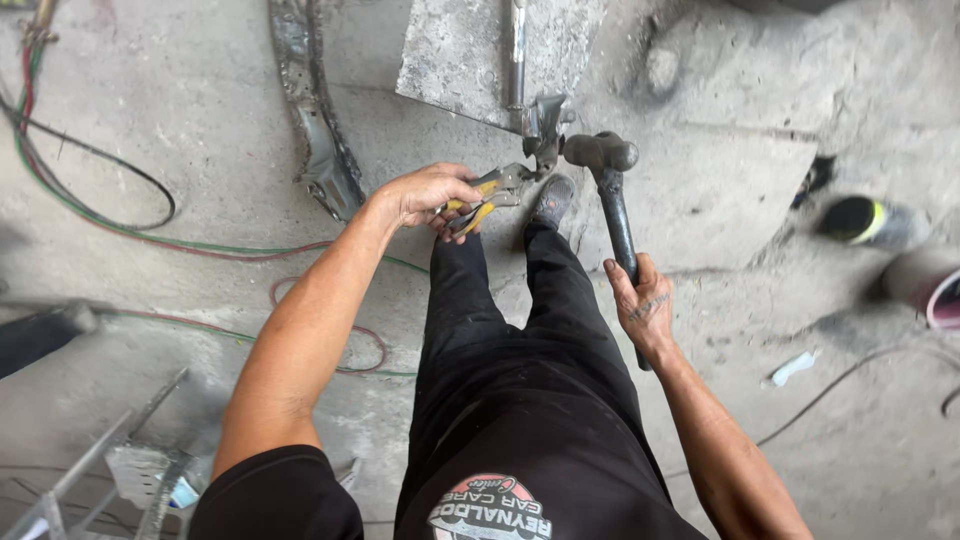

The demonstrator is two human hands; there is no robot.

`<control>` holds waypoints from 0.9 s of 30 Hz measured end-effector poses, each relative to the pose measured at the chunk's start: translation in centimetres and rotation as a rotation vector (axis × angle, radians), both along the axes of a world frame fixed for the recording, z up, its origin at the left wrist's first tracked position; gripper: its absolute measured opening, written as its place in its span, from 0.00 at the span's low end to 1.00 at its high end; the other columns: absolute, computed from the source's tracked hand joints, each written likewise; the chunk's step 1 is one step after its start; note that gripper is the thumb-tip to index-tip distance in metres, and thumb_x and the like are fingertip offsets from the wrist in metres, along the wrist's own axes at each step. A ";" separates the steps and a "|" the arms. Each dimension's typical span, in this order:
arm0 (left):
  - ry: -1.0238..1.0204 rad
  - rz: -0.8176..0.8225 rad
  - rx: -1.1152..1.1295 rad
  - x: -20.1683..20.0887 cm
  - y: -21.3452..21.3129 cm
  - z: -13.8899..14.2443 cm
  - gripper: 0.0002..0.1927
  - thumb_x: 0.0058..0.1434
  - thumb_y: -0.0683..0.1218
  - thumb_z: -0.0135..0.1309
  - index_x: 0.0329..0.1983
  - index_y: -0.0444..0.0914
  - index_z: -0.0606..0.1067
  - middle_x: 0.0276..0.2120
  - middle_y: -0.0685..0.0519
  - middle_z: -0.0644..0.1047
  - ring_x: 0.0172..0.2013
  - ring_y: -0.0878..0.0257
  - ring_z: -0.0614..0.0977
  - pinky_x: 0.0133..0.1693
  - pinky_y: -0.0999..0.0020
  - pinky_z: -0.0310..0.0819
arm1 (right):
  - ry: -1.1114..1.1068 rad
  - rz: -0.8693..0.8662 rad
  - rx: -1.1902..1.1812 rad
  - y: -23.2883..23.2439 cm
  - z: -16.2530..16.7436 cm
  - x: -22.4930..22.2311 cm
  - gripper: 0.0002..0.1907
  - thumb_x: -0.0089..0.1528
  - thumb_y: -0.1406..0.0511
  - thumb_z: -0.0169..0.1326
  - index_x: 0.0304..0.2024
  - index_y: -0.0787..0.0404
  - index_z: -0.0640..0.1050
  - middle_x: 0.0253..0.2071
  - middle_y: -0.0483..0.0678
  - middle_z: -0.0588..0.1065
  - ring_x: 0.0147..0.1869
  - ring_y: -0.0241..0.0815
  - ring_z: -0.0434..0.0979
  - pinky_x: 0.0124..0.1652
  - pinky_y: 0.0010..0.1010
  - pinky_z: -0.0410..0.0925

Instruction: The person uses locking pliers to grip a bent metal bracket and repeatedly strikes it with a sledgehammer to straighten it. The bracket is repositioned several times during the process to target different bent areas.

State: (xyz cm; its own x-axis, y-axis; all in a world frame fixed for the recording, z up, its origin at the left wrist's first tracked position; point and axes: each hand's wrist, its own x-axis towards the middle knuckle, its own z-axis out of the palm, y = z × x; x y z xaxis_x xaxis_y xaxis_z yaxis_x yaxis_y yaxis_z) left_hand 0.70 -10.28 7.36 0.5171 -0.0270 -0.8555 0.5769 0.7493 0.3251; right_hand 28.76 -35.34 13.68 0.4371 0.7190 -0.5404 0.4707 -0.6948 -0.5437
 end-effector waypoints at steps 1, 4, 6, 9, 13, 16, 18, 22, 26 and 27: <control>-0.021 0.012 -0.008 0.0 0.2 0.1 0.22 0.65 0.45 0.50 0.60 0.33 0.66 0.31 0.41 0.80 0.23 0.54 0.83 0.22 0.61 0.75 | 0.019 -0.035 0.005 -0.1 0.1 -1.3 0.25 0.68 0.53 0.57 0.28 0.65 0.68 0.16 0.50 0.65 0.20 0.41 0.62 0.23 0.36 0.59; -0.027 0.047 -0.021 -0.7 0.7 0.6 0.29 0.61 0.42 0.51 0.67 0.36 0.62 0.31 0.42 0.79 0.23 0.55 0.81 0.22 0.59 0.75 | 0.101 -0.176 0.031 0.6 0.0 -5.2 0.23 0.68 0.54 0.57 0.28 0.64 0.69 0.16 0.48 0.66 0.19 0.38 0.63 0.22 0.35 0.60; -0.081 0.113 -0.027 -1.7 1.3 1.2 0.33 0.61 0.43 0.52 0.70 0.42 0.58 0.34 0.41 0.79 0.25 0.56 0.81 0.24 0.59 0.77 | 0.203 -0.360 -0.016 0.8 -0.1 -7.5 0.22 0.66 0.55 0.58 0.28 0.64 0.69 0.16 0.45 0.66 0.19 0.35 0.65 0.21 0.34 0.61; -0.253 0.286 -0.091 -3.5 1.6 2.2 0.39 0.60 0.43 0.55 0.74 0.45 0.56 0.39 0.43 0.77 0.30 0.57 0.81 0.30 0.59 0.81 | 0.162 -0.368 0.022 1.2 -1.0 -9.8 0.21 0.67 0.56 0.57 0.28 0.64 0.68 0.16 0.44 0.66 0.18 0.34 0.65 0.20 0.34 0.60; -0.352 0.493 0.150 -4.5 1.0 1.7 0.42 0.57 0.42 0.60 0.73 0.49 0.56 0.48 0.48 0.74 0.35 0.59 0.80 0.36 0.60 0.80 | 0.066 -0.324 0.028 1.7 -3.6 -11.5 0.19 0.67 0.56 0.57 0.29 0.63 0.71 0.16 0.45 0.67 0.19 0.34 0.65 0.21 0.34 0.61; -0.207 0.430 0.495 -3.0 -0.1 0.0 0.37 0.55 0.43 0.64 0.65 0.44 0.61 0.46 0.46 0.75 0.37 0.60 0.79 0.34 0.57 0.77 | 0.031 -0.296 0.062 2.1 -6.0 -12.2 0.20 0.68 0.57 0.58 0.30 0.64 0.70 0.17 0.46 0.66 0.21 0.35 0.62 0.23 0.34 0.60; -0.194 0.348 0.830 -2.6 -0.6 -0.9 0.30 0.61 0.44 0.64 0.64 0.44 0.64 0.50 0.48 0.78 0.44 0.59 0.81 0.44 0.58 0.80 | 0.005 -0.280 0.085 2.3 -7.2 -12.5 0.21 0.68 0.58 0.58 0.29 0.65 0.69 0.17 0.46 0.66 0.21 0.35 0.61 0.24 0.34 0.60; -0.174 0.286 1.333 -2.2 -1.1 -1.9 0.29 0.58 0.41 0.68 0.59 0.41 0.66 0.51 0.47 0.72 0.50 0.53 0.80 0.52 0.59 0.79 | 0.065 -0.297 0.169 2.4 -8.5 -13.0 0.19 0.68 0.59 0.57 0.30 0.65 0.69 0.19 0.47 0.66 0.24 0.33 0.61 0.25 0.33 0.60; -0.358 0.620 1.132 -0.6 -2.4 -2.6 0.27 0.55 0.34 0.60 0.55 0.37 0.63 0.57 0.45 0.72 0.56 0.54 0.76 0.55 0.60 0.75 | 0.098 -0.355 0.093 2.4 -8.2 -12.9 0.19 0.66 0.59 0.59 0.29 0.64 0.69 0.19 0.46 0.66 0.24 0.33 0.61 0.24 0.33 0.60; -0.284 0.645 1.037 -0.2 -2.8 -2.7 0.24 0.57 0.35 0.59 0.55 0.38 0.64 0.54 0.48 0.75 0.52 0.58 0.80 0.53 0.64 0.78 | 0.141 -0.409 0.064 2.4 -7.9 -12.8 0.18 0.66 0.59 0.59 0.28 0.63 0.69 0.19 0.46 0.66 0.24 0.32 0.62 0.24 0.33 0.59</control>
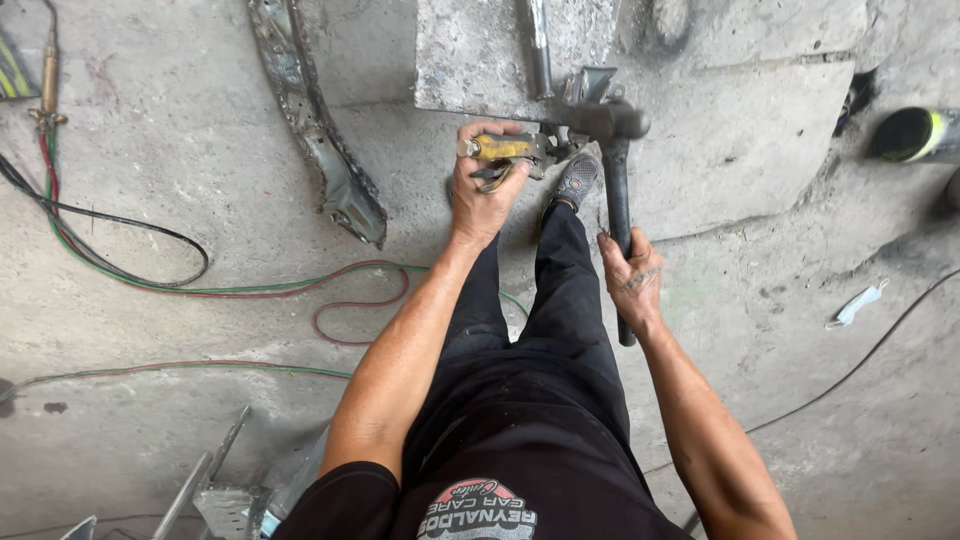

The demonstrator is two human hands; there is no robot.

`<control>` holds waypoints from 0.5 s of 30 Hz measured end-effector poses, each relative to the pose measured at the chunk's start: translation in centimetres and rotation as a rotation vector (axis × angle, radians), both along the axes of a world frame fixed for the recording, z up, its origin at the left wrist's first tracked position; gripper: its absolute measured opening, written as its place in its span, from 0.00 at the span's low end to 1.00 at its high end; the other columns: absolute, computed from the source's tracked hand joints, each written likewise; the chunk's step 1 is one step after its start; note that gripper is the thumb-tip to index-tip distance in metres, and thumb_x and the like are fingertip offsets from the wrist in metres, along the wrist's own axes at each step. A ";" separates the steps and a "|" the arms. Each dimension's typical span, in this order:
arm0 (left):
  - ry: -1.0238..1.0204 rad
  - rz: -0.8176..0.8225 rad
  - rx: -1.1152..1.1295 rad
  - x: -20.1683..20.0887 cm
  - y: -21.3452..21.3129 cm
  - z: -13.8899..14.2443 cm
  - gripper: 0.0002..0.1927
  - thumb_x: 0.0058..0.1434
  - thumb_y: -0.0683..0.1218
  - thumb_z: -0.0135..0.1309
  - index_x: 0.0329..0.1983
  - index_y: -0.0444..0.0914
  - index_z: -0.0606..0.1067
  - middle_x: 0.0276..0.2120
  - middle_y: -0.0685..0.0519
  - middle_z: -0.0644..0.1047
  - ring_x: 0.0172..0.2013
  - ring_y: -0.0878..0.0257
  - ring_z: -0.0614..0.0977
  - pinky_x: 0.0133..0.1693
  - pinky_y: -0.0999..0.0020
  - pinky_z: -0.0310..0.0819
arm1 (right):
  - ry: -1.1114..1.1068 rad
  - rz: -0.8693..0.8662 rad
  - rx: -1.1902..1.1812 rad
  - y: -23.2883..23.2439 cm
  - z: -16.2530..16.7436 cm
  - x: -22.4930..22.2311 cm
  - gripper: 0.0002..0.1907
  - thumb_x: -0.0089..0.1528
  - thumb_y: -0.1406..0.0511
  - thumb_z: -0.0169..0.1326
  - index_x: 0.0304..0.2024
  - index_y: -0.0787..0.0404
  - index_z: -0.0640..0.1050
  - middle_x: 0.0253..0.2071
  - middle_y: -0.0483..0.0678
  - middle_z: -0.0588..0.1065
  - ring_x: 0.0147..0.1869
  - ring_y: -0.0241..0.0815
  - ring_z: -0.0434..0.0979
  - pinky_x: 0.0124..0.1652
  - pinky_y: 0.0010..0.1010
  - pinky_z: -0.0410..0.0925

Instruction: The person uses locking pliers to grip a bent metal bracket and repeatedly strikes it with a sledgehammer to straighten it. The bracket is repositioned several times during the process to target different bent areas.

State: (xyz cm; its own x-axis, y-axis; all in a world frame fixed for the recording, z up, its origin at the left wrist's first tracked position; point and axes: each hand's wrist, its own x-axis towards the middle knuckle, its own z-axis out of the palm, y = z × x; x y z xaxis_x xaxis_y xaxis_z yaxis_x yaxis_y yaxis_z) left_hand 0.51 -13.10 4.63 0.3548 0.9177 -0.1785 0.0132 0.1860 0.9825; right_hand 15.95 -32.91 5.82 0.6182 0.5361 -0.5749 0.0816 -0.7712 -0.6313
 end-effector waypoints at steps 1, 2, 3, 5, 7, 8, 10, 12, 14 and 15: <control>0.022 0.030 -0.105 0.3 -0.3 -0.2 0.22 0.59 0.35 0.58 0.54 0.39 0.65 0.51 0.51 0.78 0.48 0.62 0.83 0.51 0.68 0.81 | -0.063 0.039 0.023 0.0 0.4 0.0 0.19 0.67 0.60 0.59 0.29 0.64 0.69 0.19 0.46 0.66 0.23 0.33 0.62 0.24 0.33 0.59; 0.041 0.042 -0.088 0.5 -0.6 -0.4 0.21 0.60 0.35 0.57 0.54 0.38 0.66 0.51 0.51 0.78 0.48 0.63 0.83 0.50 0.68 0.82 | -0.126 0.077 0.048 0.0 0.8 0.0 0.19 0.67 0.60 0.60 0.29 0.64 0.69 0.19 0.46 0.66 0.23 0.34 0.61 0.25 0.32 0.59; 0.060 0.055 -0.071 0.6 -1.0 -0.4 0.20 0.60 0.34 0.57 0.54 0.38 0.67 0.51 0.51 0.77 0.48 0.63 0.83 0.49 0.69 0.82 | -0.189 0.117 0.070 -0.1 1.3 0.0 0.19 0.68 0.61 0.60 0.29 0.64 0.69 0.19 0.47 0.66 0.23 0.35 0.61 0.25 0.32 0.59; 0.035 0.102 -0.057 0.7 -1.6 -0.6 0.19 0.61 0.33 0.56 0.53 0.37 0.67 0.51 0.51 0.77 0.48 0.64 0.83 0.49 0.69 0.82 | -0.128 0.040 0.069 -0.3 2.0 -0.4 0.18 0.67 0.61 0.59 0.28 0.63 0.68 0.17 0.46 0.67 0.20 0.34 0.64 0.23 0.31 0.59; -0.044 0.142 -0.091 0.6 -2.1 -0.7 0.19 0.62 0.34 0.55 0.54 0.37 0.66 0.52 0.51 0.76 0.49 0.65 0.81 0.50 0.69 0.80 | -0.083 -0.012 0.096 -0.6 2.1 -1.0 0.18 0.66 0.62 0.58 0.28 0.62 0.67 0.16 0.46 0.68 0.19 0.34 0.66 0.21 0.31 0.60; -0.018 0.137 -0.075 0.6 -2.3 -0.8 0.18 0.62 0.34 0.55 0.53 0.37 0.67 0.52 0.51 0.76 0.49 0.65 0.82 0.50 0.69 0.81 | -0.075 -0.027 0.129 -0.7 1.9 -1.2 0.17 0.66 0.62 0.58 0.28 0.62 0.67 0.16 0.46 0.68 0.19 0.33 0.67 0.21 0.30 0.61; 0.033 0.140 -0.048 0.7 -2.5 -1.0 0.17 0.62 0.34 0.55 0.52 0.36 0.67 0.52 0.51 0.76 0.48 0.64 0.82 0.51 0.68 0.82 | -0.120 0.000 0.157 -0.8 0.7 -1.5 0.16 0.66 0.63 0.58 0.29 0.63 0.67 0.17 0.47 0.67 0.20 0.34 0.66 0.23 0.30 0.62; 0.027 0.182 -0.096 0.8 -2.3 -1.4 0.18 0.61 0.34 0.55 0.52 0.37 0.67 0.49 0.52 0.77 0.46 0.65 0.83 0.48 0.69 0.81 | -0.222 0.092 0.170 -0.6 -1.4 -1.4 0.15 0.66 0.64 0.59 0.30 0.63 0.68 0.18 0.48 0.66 0.21 0.34 0.63 0.25 0.31 0.63; 0.026 0.197 -0.104 0.7 -2.0 -2.0 0.18 0.61 0.34 0.54 0.52 0.37 0.67 0.48 0.52 0.78 0.45 0.65 0.83 0.47 0.70 0.81 | -0.164 0.136 0.167 -0.3 -3.7 -0.9 0.16 0.68 0.64 0.56 0.31 0.64 0.66 0.19 0.48 0.64 0.23 0.36 0.59 0.25 0.33 0.61; 0.027 0.188 -0.088 0.7 -1.8 -2.3 0.17 0.61 0.34 0.54 0.52 0.37 0.67 0.48 0.52 0.77 0.46 0.64 0.83 0.48 0.69 0.82 | -0.135 0.158 0.166 -0.3 -4.5 -0.6 0.16 0.70 0.64 0.54 0.32 0.64 0.65 0.19 0.48 0.63 0.23 0.37 0.57 0.26 0.34 0.61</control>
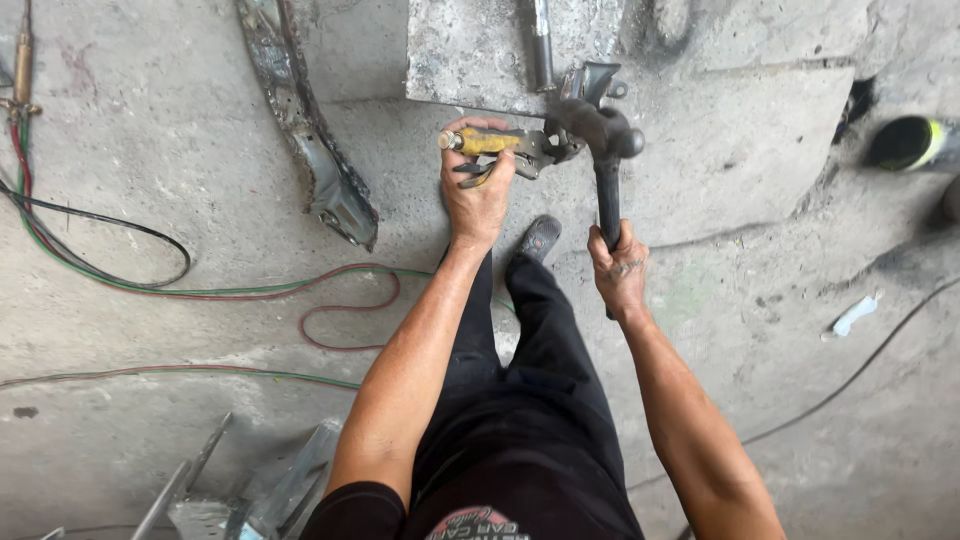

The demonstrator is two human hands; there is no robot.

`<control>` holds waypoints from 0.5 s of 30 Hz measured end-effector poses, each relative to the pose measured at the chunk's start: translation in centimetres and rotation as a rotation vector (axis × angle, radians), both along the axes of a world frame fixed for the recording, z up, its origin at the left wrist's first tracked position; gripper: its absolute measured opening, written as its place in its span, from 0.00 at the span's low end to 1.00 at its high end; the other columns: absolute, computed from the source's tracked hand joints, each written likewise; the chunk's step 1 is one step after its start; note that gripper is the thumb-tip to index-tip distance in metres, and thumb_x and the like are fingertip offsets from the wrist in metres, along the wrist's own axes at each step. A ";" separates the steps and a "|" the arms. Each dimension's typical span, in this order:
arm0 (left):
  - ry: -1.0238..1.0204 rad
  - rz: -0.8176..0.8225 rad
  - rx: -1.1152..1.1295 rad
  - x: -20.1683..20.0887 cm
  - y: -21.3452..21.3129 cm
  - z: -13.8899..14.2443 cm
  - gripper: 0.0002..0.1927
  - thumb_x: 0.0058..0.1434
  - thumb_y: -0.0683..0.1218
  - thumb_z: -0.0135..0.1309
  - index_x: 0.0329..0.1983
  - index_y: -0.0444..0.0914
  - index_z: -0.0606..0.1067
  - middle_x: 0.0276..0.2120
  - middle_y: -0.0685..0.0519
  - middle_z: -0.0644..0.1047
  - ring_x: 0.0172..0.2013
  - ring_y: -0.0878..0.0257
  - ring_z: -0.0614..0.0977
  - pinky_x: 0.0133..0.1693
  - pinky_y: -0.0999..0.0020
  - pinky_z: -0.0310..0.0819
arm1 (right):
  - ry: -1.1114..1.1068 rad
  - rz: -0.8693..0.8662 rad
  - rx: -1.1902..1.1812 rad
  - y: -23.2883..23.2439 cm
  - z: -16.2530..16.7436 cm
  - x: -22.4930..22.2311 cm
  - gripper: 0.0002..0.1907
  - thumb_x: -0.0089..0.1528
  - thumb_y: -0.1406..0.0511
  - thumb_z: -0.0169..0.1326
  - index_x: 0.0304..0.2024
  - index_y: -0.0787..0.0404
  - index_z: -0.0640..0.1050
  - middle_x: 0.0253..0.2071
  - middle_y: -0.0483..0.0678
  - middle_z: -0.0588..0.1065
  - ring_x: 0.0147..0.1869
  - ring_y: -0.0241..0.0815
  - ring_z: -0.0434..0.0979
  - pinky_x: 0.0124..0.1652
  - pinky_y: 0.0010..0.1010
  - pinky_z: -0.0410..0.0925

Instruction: The person uses locking pliers to grip a bent metal bracket and repeatedly strikes it with a sledgehammer to straighten it. The bracket is repositioned several times during the process to target different bent areas.

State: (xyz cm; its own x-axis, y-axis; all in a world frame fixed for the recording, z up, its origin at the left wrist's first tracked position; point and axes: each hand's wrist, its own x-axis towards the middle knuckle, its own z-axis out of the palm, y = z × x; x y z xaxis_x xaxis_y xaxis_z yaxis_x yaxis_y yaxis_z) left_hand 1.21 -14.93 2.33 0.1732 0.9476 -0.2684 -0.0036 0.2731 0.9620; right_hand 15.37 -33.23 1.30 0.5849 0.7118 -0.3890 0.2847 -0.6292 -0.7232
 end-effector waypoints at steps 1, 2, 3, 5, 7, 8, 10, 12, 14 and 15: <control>0.001 -0.010 0.026 0.0 0.2 -0.4 0.17 0.61 0.34 0.54 0.52 0.37 0.67 0.48 0.52 0.77 0.46 0.64 0.83 0.48 0.69 0.82 | 0.001 -0.001 -0.021 -0.1 -0.7 0.3 0.16 0.68 0.63 0.55 0.31 0.63 0.66 0.18 0.47 0.64 0.22 0.35 0.59 0.25 0.33 0.61; -0.025 -0.002 0.020 0.0 0.3 -0.7 0.17 0.61 0.34 0.53 0.52 0.37 0.67 0.47 0.52 0.77 0.46 0.65 0.82 0.48 0.69 0.82 | 0.005 -0.002 -0.045 -0.3 -1.0 0.5 0.16 0.67 0.63 0.56 0.30 0.63 0.67 0.17 0.46 0.65 0.21 0.34 0.61 0.24 0.33 0.62; -0.044 0.007 0.000 0.0 0.4 -1.0 0.17 0.61 0.34 0.53 0.52 0.38 0.66 0.47 0.53 0.77 0.45 0.66 0.82 0.47 0.69 0.83 | 0.014 -0.002 -0.083 -0.6 -1.0 0.7 0.16 0.66 0.62 0.57 0.29 0.63 0.68 0.17 0.45 0.65 0.20 0.33 0.62 0.24 0.32 0.62; -0.062 0.007 0.003 0.1 0.1 -1.3 0.17 0.60 0.34 0.53 0.51 0.38 0.66 0.46 0.53 0.77 0.44 0.66 0.81 0.46 0.70 0.83 | -0.003 0.001 -0.098 -1.2 -0.2 0.7 0.19 0.68 0.62 0.58 0.28 0.64 0.67 0.17 0.45 0.64 0.21 0.35 0.60 0.23 0.33 0.60; -0.058 0.015 0.074 0.3 -0.1 -1.4 0.17 0.61 0.33 0.53 0.51 0.37 0.68 0.47 0.51 0.76 0.44 0.65 0.81 0.47 0.69 0.81 | -0.014 -0.014 -0.023 -1.6 1.7 1.1 0.18 0.68 0.62 0.58 0.29 0.63 0.67 0.18 0.44 0.65 0.21 0.34 0.62 0.21 0.32 0.59; -0.018 0.018 0.083 0.5 -0.4 -1.4 0.17 0.61 0.32 0.54 0.51 0.36 0.68 0.45 0.51 0.77 0.44 0.65 0.81 0.47 0.69 0.81 | -0.003 -0.025 0.052 -1.8 3.0 1.3 0.16 0.68 0.63 0.57 0.30 0.63 0.68 0.19 0.43 0.66 0.20 0.32 0.64 0.21 0.30 0.60; 0.070 0.021 0.105 0.8 -0.7 -1.3 0.16 0.62 0.32 0.54 0.51 0.36 0.69 0.43 0.51 0.77 0.43 0.65 0.81 0.47 0.69 0.80 | 0.022 0.016 0.287 -1.8 5.3 2.4 0.12 0.69 0.63 0.54 0.34 0.61 0.69 0.21 0.41 0.69 0.21 0.30 0.68 0.21 0.27 0.63; -0.028 0.046 0.081 1.1 -1.1 -1.2 0.16 0.61 0.32 0.52 0.51 0.37 0.68 0.45 0.52 0.76 0.43 0.66 0.82 0.46 0.70 0.81 | 0.004 0.105 0.605 -2.3 7.7 4.4 0.09 0.72 0.64 0.50 0.38 0.62 0.71 0.22 0.42 0.70 0.22 0.30 0.70 0.23 0.27 0.66; -0.087 0.065 0.067 1.3 -1.4 -1.4 0.16 0.61 0.32 0.52 0.51 0.37 0.67 0.46 0.52 0.76 0.43 0.67 0.82 0.46 0.70 0.81 | -0.027 0.152 0.904 -2.6 8.5 6.5 0.09 0.72 0.65 0.47 0.38 0.63 0.71 0.20 0.43 0.69 0.19 0.29 0.68 0.23 0.27 0.64; -0.089 0.073 0.062 1.3 -1.5 -1.6 0.16 0.61 0.32 0.52 0.51 0.37 0.67 0.45 0.52 0.76 0.43 0.67 0.82 0.46 0.70 0.80 | -0.021 0.148 1.028 -2.6 8.2 7.4 0.09 0.71 0.65 0.46 0.36 0.64 0.70 0.19 0.44 0.69 0.17 0.27 0.66 0.21 0.26 0.62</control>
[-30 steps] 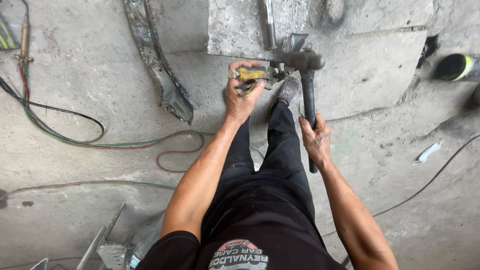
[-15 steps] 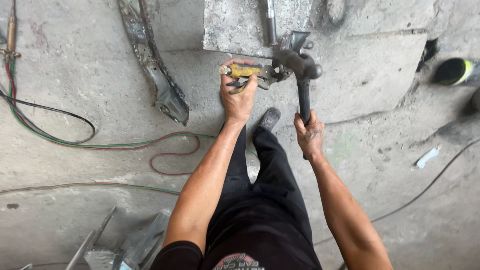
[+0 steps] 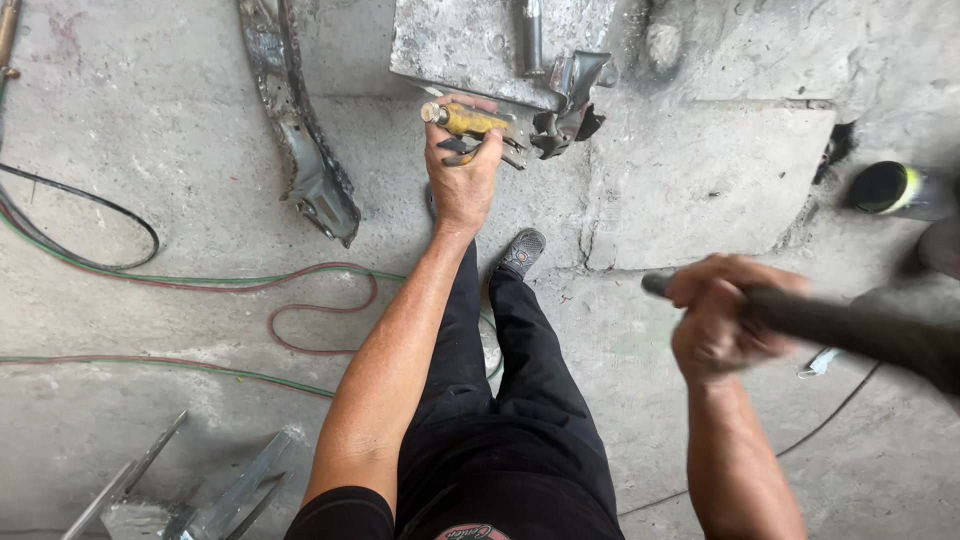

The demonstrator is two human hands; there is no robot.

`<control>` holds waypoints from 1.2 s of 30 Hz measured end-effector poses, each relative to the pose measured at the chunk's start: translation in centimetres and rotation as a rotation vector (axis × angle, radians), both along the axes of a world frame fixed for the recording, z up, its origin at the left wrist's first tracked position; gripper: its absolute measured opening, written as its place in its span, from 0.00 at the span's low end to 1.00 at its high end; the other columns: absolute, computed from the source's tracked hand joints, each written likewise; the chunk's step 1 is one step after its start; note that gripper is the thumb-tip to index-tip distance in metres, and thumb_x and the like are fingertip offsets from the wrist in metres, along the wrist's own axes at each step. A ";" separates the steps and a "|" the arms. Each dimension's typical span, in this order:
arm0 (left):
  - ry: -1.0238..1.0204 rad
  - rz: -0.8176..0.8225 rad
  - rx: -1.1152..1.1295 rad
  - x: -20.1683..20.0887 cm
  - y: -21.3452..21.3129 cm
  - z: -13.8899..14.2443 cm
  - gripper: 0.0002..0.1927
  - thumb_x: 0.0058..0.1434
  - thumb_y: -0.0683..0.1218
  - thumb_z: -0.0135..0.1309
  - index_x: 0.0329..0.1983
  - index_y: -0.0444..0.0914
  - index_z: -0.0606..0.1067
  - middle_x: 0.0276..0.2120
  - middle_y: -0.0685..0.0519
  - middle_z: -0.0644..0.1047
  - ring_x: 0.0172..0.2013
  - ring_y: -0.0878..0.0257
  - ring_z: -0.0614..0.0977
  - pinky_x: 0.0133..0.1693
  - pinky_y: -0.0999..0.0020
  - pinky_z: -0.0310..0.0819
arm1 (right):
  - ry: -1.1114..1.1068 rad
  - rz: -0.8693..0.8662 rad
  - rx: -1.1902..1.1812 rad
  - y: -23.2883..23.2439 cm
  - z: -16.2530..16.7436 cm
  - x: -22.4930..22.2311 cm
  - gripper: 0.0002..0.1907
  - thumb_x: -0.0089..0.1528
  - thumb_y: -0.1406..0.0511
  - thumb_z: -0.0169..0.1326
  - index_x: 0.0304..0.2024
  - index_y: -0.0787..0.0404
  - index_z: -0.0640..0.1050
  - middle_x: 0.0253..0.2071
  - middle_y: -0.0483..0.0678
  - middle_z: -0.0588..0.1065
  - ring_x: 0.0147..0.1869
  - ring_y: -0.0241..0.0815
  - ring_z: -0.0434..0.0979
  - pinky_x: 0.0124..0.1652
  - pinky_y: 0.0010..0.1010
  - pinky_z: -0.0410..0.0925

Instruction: The person uses locking pliers to grip a bent metal bracket and repeatedly strikes it with a sledgehammer to straighten it. The bracket is repositioned several times during the process to target different bent areas.

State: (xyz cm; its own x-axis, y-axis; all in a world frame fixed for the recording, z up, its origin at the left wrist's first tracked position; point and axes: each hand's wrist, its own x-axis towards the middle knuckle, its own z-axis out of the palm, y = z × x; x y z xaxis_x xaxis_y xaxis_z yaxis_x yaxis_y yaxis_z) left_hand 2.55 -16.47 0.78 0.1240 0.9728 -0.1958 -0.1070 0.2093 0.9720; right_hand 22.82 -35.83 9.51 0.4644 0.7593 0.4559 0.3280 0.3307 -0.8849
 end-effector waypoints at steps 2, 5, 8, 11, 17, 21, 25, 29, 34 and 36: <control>0.036 0.011 0.023 0.0 0.0 -0.5 0.17 0.61 0.31 0.52 0.51 0.36 0.68 0.45 0.52 0.76 0.43 0.66 0.81 0.46 0.70 0.80 | 0.047 -0.043 0.029 0.5 -2.5 0.3 0.07 0.70 0.66 0.45 0.38 0.61 0.66 0.17 0.40 0.68 0.17 0.26 0.64 0.18 0.24 0.60; 0.074 0.036 0.044 0.2 -0.2 -1.2 0.18 0.61 0.31 0.54 0.51 0.37 0.68 0.46 0.51 0.77 0.43 0.64 0.82 0.45 0.68 0.83 | -0.483 -0.117 -0.488 2.1 -8.1 -0.7 0.11 0.76 0.66 0.43 0.38 0.61 0.70 0.24 0.43 0.68 0.23 0.35 0.65 0.24 0.30 0.60; -0.008 0.055 0.037 0.5 -0.4 -1.3 0.18 0.61 0.33 0.55 0.51 0.38 0.67 0.46 0.51 0.76 0.42 0.63 0.82 0.40 0.67 0.86 | -0.109 -0.037 -0.977 2.7 -11.4 -1.2 0.16 0.68 0.60 0.54 0.31 0.64 0.69 0.18 0.44 0.64 0.20 0.34 0.61 0.20 0.33 0.58; -0.006 0.025 0.038 0.9 -0.7 -0.7 0.17 0.63 0.34 0.54 0.52 0.39 0.67 0.46 0.51 0.76 0.44 0.63 0.83 0.41 0.67 0.88 | -0.159 -0.068 -1.032 2.4 -10.9 -0.6 0.17 0.67 0.60 0.55 0.30 0.65 0.69 0.17 0.47 0.62 0.19 0.36 0.59 0.21 0.36 0.57; 0.118 -0.017 0.115 0.5 0.4 0.7 0.18 0.61 0.32 0.53 0.52 0.38 0.66 0.45 0.51 0.75 0.41 0.64 0.82 0.41 0.70 0.84 | -0.184 -0.089 -0.834 2.0 -5.1 -1.1 0.18 0.70 0.64 0.57 0.29 0.65 0.66 0.19 0.48 0.64 0.21 0.35 0.58 0.21 0.34 0.57; 0.187 -0.049 0.117 0.7 0.8 1.3 0.17 0.61 0.33 0.52 0.50 0.39 0.66 0.42 0.50 0.76 0.39 0.65 0.84 0.40 0.70 0.86 | -0.080 -0.003 -0.458 0.5 -1.1 -0.6 0.12 0.73 0.64 0.53 0.36 0.60 0.70 0.25 0.44 0.71 0.25 0.32 0.70 0.24 0.28 0.65; 0.129 -0.056 0.080 0.6 1.0 1.2 0.17 0.62 0.34 0.52 0.52 0.38 0.66 0.40 0.51 0.77 0.38 0.65 0.84 0.39 0.68 0.86 | 0.015 -0.034 0.010 0.5 -1.8 0.7 0.15 0.72 0.61 0.49 0.31 0.62 0.67 0.18 0.41 0.66 0.19 0.30 0.65 0.18 0.24 0.62; 0.215 -0.060 0.105 0.4 1.1 0.6 0.16 0.63 0.34 0.53 0.52 0.39 0.67 0.38 0.51 0.78 0.36 0.65 0.84 0.37 0.69 0.83 | -0.255 0.008 -0.441 3.4 -7.5 -0.3 0.08 0.69 0.67 0.47 0.34 0.61 0.68 0.21 0.44 0.68 0.21 0.31 0.64 0.21 0.24 0.59; 0.245 -0.060 0.129 0.9 0.4 0.6 0.19 0.62 0.35 0.54 0.53 0.39 0.64 0.35 0.52 0.78 0.33 0.67 0.83 0.32 0.71 0.81 | -0.253 0.073 -0.945 3.4 -10.5 -0.9 0.16 0.69 0.66 0.56 0.30 0.64 0.66 0.16 0.48 0.64 0.18 0.35 0.60 0.20 0.29 0.57; 0.197 -0.094 0.106 1.3 -0.4 1.1 0.18 0.63 0.34 0.53 0.53 0.39 0.65 0.38 0.51 0.77 0.35 0.66 0.83 0.34 0.70 0.82 | -0.218 0.023 -0.927 1.5 -9.3 -0.8 0.15 0.69 0.67 0.56 0.31 0.62 0.66 0.18 0.45 0.65 0.19 0.32 0.62 0.20 0.28 0.57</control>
